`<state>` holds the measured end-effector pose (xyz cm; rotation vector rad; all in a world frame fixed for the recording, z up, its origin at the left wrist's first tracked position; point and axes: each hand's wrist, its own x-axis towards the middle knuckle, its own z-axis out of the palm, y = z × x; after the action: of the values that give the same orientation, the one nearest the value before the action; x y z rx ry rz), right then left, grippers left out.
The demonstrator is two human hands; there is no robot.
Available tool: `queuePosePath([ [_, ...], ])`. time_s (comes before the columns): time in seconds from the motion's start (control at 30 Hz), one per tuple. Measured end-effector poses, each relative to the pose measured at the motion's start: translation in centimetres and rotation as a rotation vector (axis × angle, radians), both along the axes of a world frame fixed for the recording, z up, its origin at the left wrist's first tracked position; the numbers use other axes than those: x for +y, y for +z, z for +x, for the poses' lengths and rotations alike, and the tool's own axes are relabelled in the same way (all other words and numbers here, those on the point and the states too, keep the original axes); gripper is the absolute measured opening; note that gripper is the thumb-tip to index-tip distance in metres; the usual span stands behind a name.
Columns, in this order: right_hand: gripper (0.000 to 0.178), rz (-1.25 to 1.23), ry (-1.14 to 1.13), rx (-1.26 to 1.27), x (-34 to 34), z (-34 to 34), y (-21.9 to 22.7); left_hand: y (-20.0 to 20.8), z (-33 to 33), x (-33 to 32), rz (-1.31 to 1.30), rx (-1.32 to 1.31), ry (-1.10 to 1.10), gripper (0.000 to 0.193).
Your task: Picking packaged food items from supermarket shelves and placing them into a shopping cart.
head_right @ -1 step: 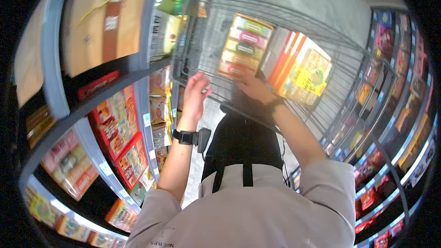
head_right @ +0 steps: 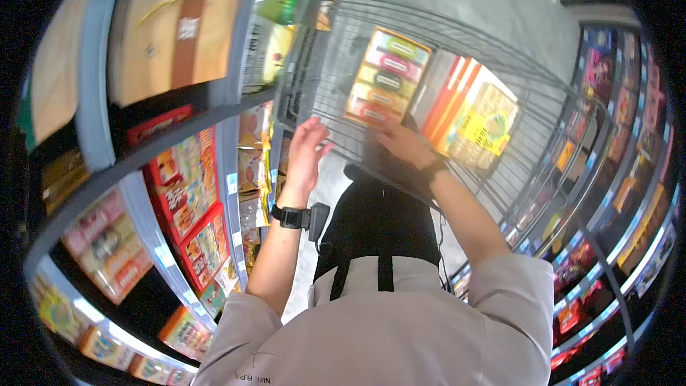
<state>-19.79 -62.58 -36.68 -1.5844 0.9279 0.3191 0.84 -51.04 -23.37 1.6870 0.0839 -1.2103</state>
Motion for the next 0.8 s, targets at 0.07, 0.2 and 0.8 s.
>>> queuePosePath([
  [0.07,0.039,-0.026,0.046,0.001,0.2,-0.5,2.3,2.2,0.4,3.1,-0.019,0.015,0.042,0.038],
  [0.2,0.033,-0.116,0.073,-0.004,1.6,1.2,8.0,5.2,1.0,10.4,-0.059,0.006,0.074,0.036],
  [0.8,0.019,0.215,0.362,-0.711,32.3,20.8,26.9,16.8,-2.3,52.5,-0.060,-0.526,0.892,0.030],
])
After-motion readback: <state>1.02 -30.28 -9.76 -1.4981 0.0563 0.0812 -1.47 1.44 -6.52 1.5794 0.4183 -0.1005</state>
